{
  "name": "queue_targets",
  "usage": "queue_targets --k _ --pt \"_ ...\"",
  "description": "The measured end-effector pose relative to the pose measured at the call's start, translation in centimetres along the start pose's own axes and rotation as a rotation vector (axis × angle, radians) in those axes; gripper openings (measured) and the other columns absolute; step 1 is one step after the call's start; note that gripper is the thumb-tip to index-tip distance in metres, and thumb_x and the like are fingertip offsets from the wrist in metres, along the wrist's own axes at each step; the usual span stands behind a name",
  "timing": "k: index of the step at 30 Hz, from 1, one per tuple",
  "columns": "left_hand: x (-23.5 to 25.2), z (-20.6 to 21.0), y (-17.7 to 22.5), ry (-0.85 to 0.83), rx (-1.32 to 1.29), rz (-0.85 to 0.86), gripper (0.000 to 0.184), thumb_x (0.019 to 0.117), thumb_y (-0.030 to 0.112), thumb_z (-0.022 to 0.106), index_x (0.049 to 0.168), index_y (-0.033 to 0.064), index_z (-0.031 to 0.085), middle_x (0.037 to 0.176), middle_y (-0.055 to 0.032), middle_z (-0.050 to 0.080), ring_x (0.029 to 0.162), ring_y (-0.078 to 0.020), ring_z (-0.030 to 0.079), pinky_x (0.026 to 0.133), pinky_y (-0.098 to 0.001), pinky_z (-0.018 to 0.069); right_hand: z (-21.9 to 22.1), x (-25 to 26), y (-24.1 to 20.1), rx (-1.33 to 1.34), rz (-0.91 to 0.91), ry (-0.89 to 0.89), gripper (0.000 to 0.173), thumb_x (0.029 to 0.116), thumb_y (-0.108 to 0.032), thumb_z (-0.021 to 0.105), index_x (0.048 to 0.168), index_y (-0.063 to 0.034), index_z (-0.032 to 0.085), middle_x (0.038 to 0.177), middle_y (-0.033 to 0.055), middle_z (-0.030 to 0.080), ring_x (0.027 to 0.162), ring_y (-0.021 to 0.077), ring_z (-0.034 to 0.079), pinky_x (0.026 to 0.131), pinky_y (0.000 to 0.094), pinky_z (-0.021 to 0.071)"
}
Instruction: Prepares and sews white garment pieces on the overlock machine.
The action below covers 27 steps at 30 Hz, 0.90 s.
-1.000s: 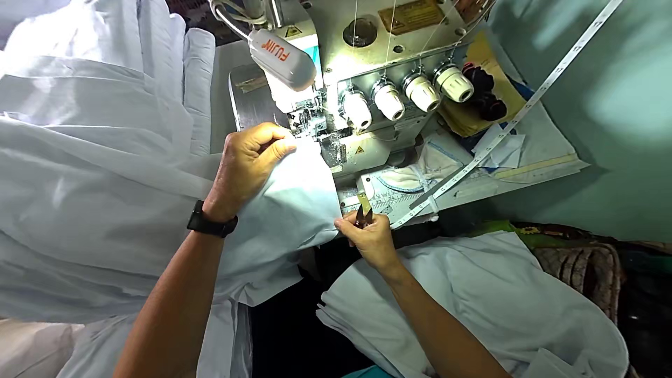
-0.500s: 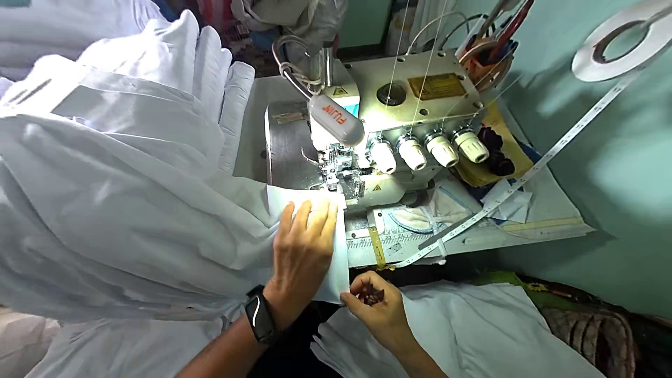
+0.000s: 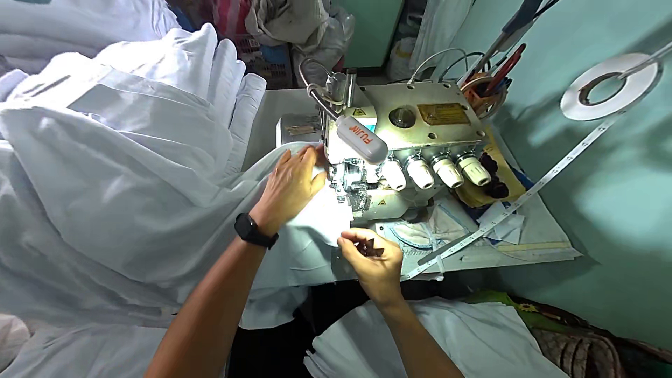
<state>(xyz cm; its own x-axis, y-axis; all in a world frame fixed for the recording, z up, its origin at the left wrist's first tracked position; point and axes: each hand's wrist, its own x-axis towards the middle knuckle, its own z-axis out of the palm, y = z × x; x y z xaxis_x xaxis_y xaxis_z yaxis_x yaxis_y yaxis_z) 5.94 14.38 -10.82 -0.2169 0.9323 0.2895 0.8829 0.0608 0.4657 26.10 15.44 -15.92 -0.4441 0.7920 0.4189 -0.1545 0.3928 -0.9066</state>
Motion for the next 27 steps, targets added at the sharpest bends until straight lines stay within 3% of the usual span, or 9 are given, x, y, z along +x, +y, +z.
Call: queue_targets --k 2,6,9,13,16,18,20,23,27 --pt "1.2 -0.1 -0.7 0.023 -0.027 -0.037 0.033 0.0981 0.016 0.061 0.122 -0.0064 0.063 0.118 -0.0234 0.069 0.120 -0.0381 0.064 0.108 -0.0600 0.0389 0.3 1.3 0.7 -0.102 -0.094 0.009 0.011 0.0864 0.001 0.068 0.090 0.0073 0.076 0.078 0.0067 0.073 0.068 -0.0022 0.065 0.065 0.0123 0.0543" --pt "3.6 -0.7 -2.4 0.006 -0.045 -0.232 0.055 0.0997 0.027 0.062 0.142 -0.0058 0.051 0.144 -0.0256 0.055 0.141 -0.0411 0.046 0.119 -0.0642 0.0243 1.2 2.6 1.6 -0.450 -0.226 0.120 0.014 0.0838 -0.010 0.070 0.087 0.0008 0.079 0.069 0.0079 0.072 0.056 0.0078 0.061 0.054 0.0235 0.0484" --pt "4.6 -0.8 -3.9 0.091 -0.145 -0.379 0.065 0.0982 0.033 0.067 0.147 -0.0038 0.044 0.144 -0.0265 0.054 0.136 -0.0406 0.051 0.114 -0.0600 0.0369 1.4 2.2 1.4 -0.479 -0.254 0.121 0.016 0.0860 -0.009 0.068 0.090 0.0012 0.079 0.069 0.0085 0.072 0.055 0.0087 0.062 0.052 0.0241 0.0481" --pt "3.2 -2.4 -3.6 0.273 -0.382 -0.525 0.072 0.0949 0.018 0.071 0.153 -0.0066 0.036 0.141 -0.0314 0.054 0.130 -0.0406 0.055 0.110 -0.0534 0.0426 -0.2 -0.4 1.5 -0.252 -0.251 -0.026 0.014 0.0903 -0.003 0.065 0.086 0.0064 0.073 0.070 0.0079 0.069 0.061 -0.0024 0.059 0.060 0.0098 0.0486" --pt "-0.3 -5.0 -1.1 0.359 -0.400 -0.337 0.068 0.0948 0.016 0.068 0.153 -0.0004 0.035 0.119 -0.0183 0.068 0.098 -0.0161 0.069 0.088 -0.0341 0.0565 -2.3 -2.4 3.0 -0.355 -0.218 -0.117 0.014 0.0898 -0.006 0.066 0.085 0.0038 0.075 0.070 0.0087 0.070 0.059 0.0013 0.059 0.058 0.0129 0.0478" --pt "-4.0 -6.4 0.6 0.357 -0.277 -0.061 0.060 0.0983 0.019 0.063 0.148 -0.0054 0.040 0.115 -0.0158 0.067 0.091 -0.0081 0.066 0.082 -0.0263 0.0564 -3.2 -3.0 3.4 -0.420 -0.166 -0.149 0.019 0.0897 -0.016 0.070 0.088 0.0023 0.076 0.067 0.0073 0.068 0.054 0.0040 0.055 0.053 0.0179 0.0451" --pt "-8.1 -6.8 1.9 0.313 -0.129 0.144 0.036 0.1010 0.014 0.061 0.128 -0.0099 0.059 0.108 -0.0194 0.069 0.090 -0.0132 0.066 0.082 -0.0258 0.0538 -3.5 -3.0 2.5 -0.468 -0.138 -0.170 0.041 0.0906 -0.038 0.071 0.094 0.0020 0.076 0.066 0.0064 0.065 0.052 0.0075 0.051 0.051 0.0234 0.0426" --pt "-13.1 -5.4 2.2 0.287 -0.087 0.345 0.017 0.1015 0.011 0.060 0.103 -0.0009 0.073 0.092 -0.0121 0.068 0.088 -0.0129 0.065 0.082 -0.0219 0.0528 -2.6 -2.7 0.5 -0.510 -0.210 -0.217 0.073 0.0996 -0.065 0.044 0.101 0.0035 0.071 0.066 0.0069 0.061 0.053 0.0117 0.052 0.050 0.0274 0.0430" --pt "-18.3 -3.7 3.8 0.309 -0.024 0.338 0.012 0.1029 0.005 0.057 0.105 0.0007 0.068 0.094 -0.0133 0.067 0.088 -0.0174 0.065 0.082 -0.0231 0.0530 -0.6 -3.1 -1.2 -0.332 -0.422 -0.251 0.045 0.1057 -0.043 0.054 0.101 0.0006 0.062 0.080 0.0099 0.062 0.073 0.0104 0.060 0.068 0.0195 0.0497"
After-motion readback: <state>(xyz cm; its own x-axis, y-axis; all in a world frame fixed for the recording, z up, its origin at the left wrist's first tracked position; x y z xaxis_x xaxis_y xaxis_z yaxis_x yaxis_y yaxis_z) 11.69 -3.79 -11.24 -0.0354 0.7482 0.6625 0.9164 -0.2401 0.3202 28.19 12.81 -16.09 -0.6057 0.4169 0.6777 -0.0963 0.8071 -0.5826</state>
